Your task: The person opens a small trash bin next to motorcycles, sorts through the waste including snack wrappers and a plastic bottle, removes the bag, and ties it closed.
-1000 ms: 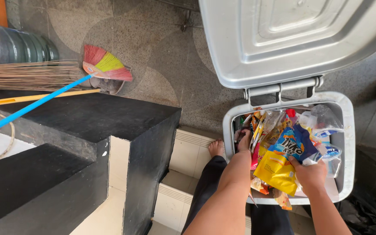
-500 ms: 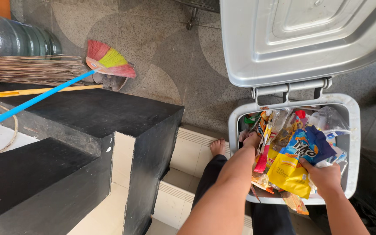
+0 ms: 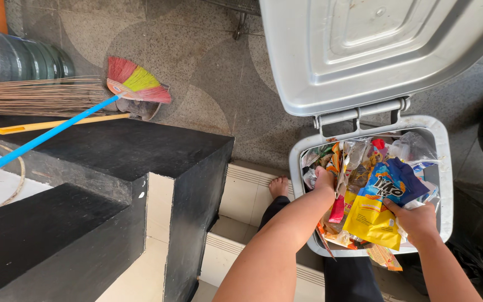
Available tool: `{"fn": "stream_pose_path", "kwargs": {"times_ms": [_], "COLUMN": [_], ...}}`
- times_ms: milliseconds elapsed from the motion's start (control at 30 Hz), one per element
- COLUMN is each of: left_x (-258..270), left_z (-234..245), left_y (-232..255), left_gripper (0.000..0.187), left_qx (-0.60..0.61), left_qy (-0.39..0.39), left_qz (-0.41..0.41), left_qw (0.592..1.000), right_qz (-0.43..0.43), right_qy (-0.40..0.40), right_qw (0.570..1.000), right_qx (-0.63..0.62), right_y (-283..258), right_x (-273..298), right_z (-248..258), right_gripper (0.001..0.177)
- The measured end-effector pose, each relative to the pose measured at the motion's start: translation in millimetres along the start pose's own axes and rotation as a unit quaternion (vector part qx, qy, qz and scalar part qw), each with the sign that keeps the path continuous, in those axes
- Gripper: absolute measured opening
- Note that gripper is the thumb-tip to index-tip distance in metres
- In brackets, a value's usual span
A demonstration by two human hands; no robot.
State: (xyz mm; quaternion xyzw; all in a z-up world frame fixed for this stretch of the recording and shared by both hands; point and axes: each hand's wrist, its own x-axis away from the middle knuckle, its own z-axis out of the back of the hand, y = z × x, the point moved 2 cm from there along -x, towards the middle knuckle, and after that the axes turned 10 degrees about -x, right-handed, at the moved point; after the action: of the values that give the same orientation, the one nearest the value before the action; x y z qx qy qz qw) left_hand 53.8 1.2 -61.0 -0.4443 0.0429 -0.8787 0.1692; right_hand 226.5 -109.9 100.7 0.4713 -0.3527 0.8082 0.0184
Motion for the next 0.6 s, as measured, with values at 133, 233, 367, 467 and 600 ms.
{"fn": "stream_pose_path", "kwargs": {"times_ms": [133, 233, 367, 467, 600], "left_x": [29, 70, 114, 124, 149], "left_z": [-2, 9, 13, 15, 22], "left_y": [-7, -44, -68, -70, -97], "left_gripper": [0.026, 0.041, 0.029, 0.027, 0.022], "left_qx": [-0.036, -0.043, 0.011, 0.162, 0.192], "left_qy": [-0.039, 0.0, 0.148, 0.191, 0.161], "left_qz": [-0.046, -0.081, -0.078, -0.035, -0.066], "left_qw": [0.998, 0.996, 0.986, 0.967, 0.966], "right_qz": [0.002, -0.008, 0.057, 0.126, 0.117], "right_qy": [0.003, 0.035, 0.072, 0.146, 0.124], "right_qw": [1.0, 0.999, 0.987, 0.944, 0.952], "right_qx": [0.021, 0.003, 0.132, 0.267, 0.253], "right_y": [4, 6, 10, 0, -39], "right_x": [1, -1, 2, 15, 72], "right_z": [0, -5, -5, -11, -24], "right_gripper": [0.035, 0.039, 0.051, 0.079, 0.098]}}
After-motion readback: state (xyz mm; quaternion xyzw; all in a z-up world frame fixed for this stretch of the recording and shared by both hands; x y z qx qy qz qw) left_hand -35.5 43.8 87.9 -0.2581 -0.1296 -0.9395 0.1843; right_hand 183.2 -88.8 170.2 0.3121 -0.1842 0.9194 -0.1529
